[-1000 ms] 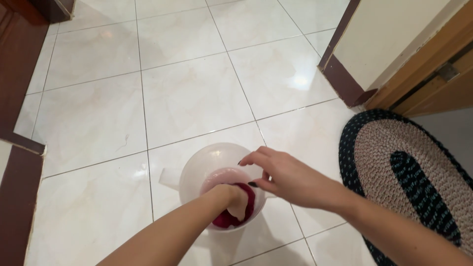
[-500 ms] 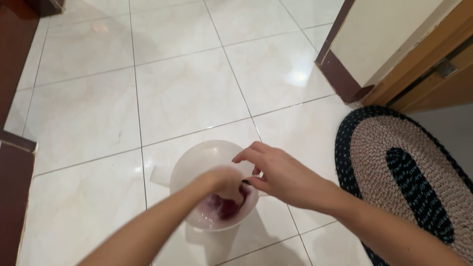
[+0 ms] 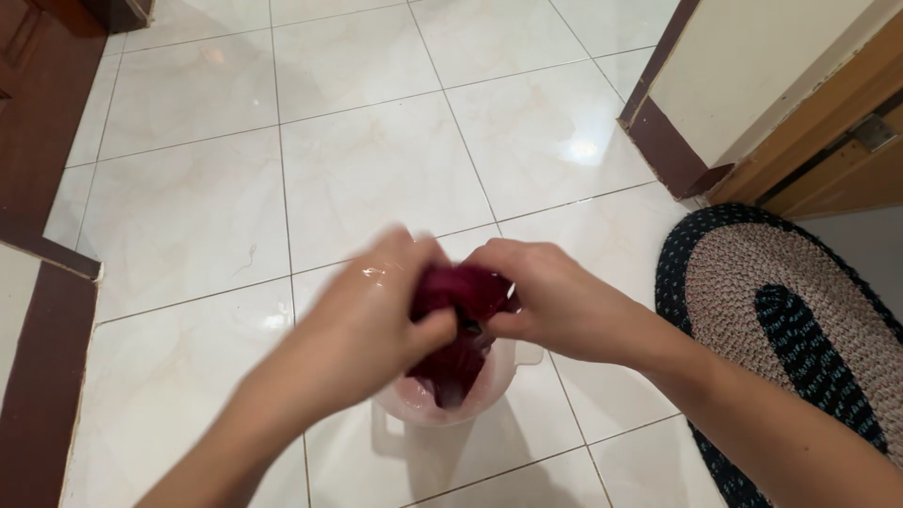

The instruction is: Cleaning a tiled floor with a wet cloth soaked in cleaning solution.

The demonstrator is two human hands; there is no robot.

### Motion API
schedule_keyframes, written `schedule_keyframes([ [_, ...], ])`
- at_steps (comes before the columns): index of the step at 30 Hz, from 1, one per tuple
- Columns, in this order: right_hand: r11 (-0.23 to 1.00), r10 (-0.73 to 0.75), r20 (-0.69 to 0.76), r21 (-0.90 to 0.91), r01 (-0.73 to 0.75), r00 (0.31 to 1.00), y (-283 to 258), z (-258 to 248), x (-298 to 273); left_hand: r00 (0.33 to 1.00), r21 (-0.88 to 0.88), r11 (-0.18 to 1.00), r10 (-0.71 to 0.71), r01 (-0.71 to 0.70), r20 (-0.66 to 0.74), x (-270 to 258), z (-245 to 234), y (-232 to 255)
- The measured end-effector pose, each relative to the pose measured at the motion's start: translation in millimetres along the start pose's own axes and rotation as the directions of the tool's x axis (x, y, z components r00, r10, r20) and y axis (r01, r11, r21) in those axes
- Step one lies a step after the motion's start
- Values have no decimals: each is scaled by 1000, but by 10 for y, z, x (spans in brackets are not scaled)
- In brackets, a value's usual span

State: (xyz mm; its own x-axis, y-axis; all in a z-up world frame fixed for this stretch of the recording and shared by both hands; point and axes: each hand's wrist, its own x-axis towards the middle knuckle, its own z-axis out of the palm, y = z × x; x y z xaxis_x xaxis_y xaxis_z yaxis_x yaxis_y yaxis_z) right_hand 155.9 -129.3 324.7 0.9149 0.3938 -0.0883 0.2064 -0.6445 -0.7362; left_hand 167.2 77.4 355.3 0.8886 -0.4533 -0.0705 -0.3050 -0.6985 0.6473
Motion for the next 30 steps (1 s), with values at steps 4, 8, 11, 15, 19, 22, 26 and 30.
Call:
schedule_keyframes([
  [4, 997, 76, 107, 4, -77, 991, 0, 49, 2, 954, 169, 981, 37, -90, 297, 350, 852, -560],
  [8, 982, 178, 137, -85, -168, 974, 46, 73, -18, 709, 501, 837, -216, -220, 672, 776, 1802, -1152],
  [11, 985, 153, 109, -96, -142, 982, 102, 91, -31, 638, 490, 803, -188, -338, 747, 971, 2002, -1365],
  [15, 991, 100, 106, -105, -89, 989, 252, 137, -41, 602, 408, 855, -149, -321, 785, 1062, 1956, -1361],
  [19, 996, 62, 138, -72, -52, 988, 356, 254, -68, 584, 350, 890, -123, -294, 802, 939, 1658, -1207],
  [22, 994, -36, 95, -97, 45, 995, 252, 336, 7, 870, 197, 977, -167, 83, 463, 559, 952, -788],
  [26, 980, 177, 77, 73, -183, 981, 181, 532, 176, 969, -59, 979, -183, 196, 169, 99, 258, -156],
  [30, 960, 214, -62, 197, -198, 975, -149, 502, 225, 975, -339, 925, -208, 171, -77, -208, 25, -70],
])
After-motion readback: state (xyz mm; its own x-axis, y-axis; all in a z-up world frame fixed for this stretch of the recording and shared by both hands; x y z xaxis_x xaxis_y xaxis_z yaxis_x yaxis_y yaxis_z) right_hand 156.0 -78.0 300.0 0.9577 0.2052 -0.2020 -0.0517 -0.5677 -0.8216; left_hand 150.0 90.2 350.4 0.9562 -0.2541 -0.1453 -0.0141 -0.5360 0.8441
